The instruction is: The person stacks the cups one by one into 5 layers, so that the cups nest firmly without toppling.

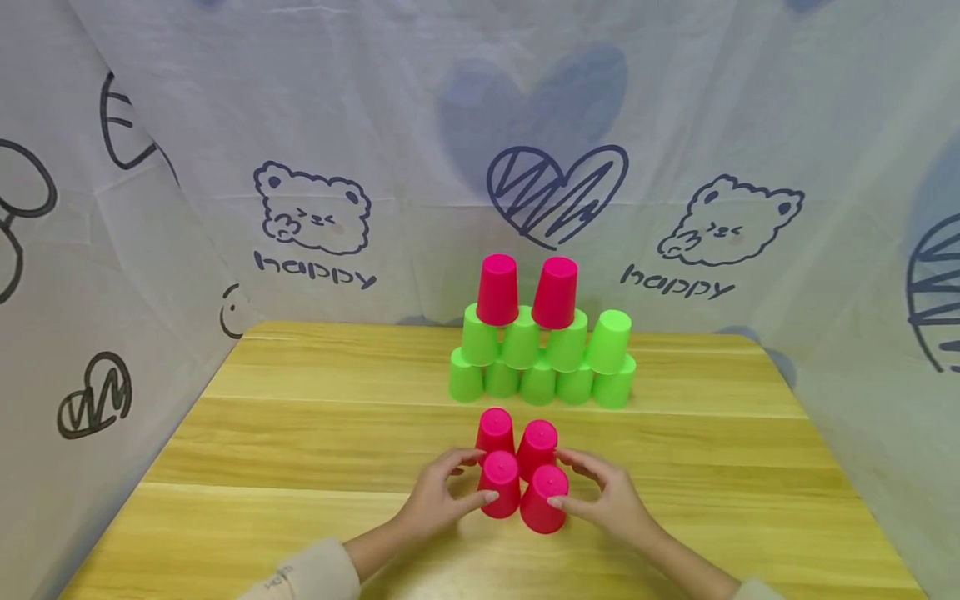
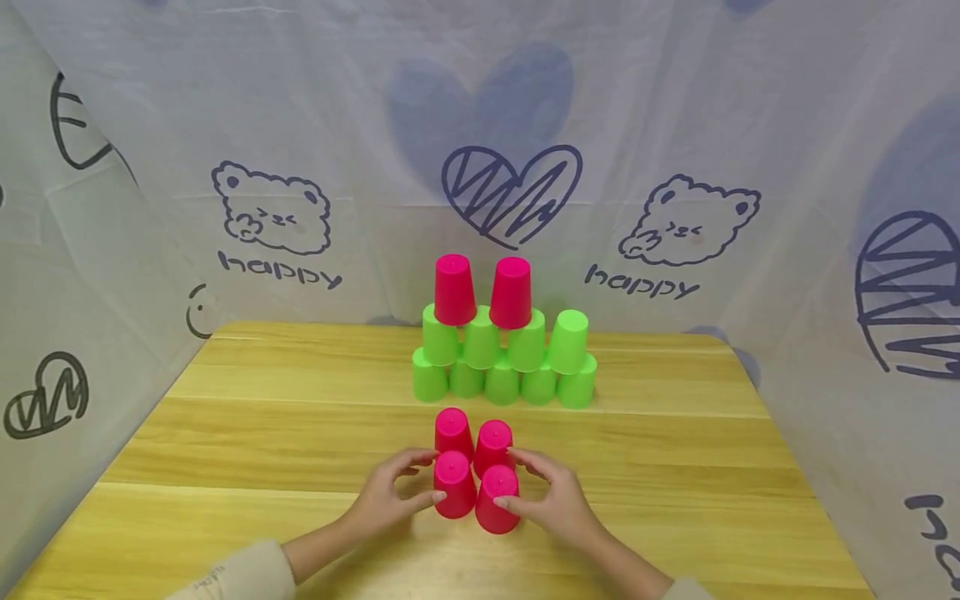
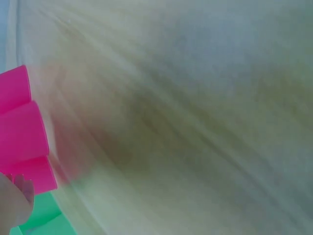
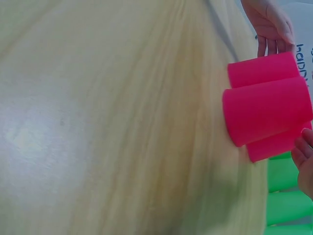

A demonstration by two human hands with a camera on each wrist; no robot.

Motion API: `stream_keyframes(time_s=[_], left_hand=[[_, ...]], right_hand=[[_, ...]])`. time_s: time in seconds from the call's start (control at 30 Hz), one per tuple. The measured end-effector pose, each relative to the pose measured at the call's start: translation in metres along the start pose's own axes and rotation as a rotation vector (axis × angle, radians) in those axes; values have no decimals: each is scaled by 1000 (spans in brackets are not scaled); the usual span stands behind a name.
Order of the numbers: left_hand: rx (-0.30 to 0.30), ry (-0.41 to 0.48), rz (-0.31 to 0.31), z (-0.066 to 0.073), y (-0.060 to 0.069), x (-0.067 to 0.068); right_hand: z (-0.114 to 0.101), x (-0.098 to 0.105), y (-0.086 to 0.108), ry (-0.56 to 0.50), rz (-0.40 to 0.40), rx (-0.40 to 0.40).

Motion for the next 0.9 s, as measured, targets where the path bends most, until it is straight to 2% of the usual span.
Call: stream_keyframes(time_s=[0.13,0.27,0.43,0.63,0.77,0.9], left_hand=[[45,45,-6,-6,2,-8],[75,78,-8,-11,2,-14],[72,79,-5,-12,1,-17],[87,98,-6,-14,2,-21],[85,121,3,-13,2,-22],[73,149,8,-13,2,-22]], right_hand=[[7,-7,4,-40,-13,-24],[18,-12,8,-65,-29,-99],[29,-19,12,-81,-51,-190],[31,-22,13,-74,-50,-157],[34,-21,14,-93,-23,-171],[33,-22,14,-87,-21,-131]])
Point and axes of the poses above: each hand's wrist, its own y-axis away from the middle knuckle, its own x-axis out of the back of the hand, z = x × y, the point moved 9 cm from there along -y, towards the middle knuckle, and after that the axes turned 1 degree about -x, right-handed, at the moved point
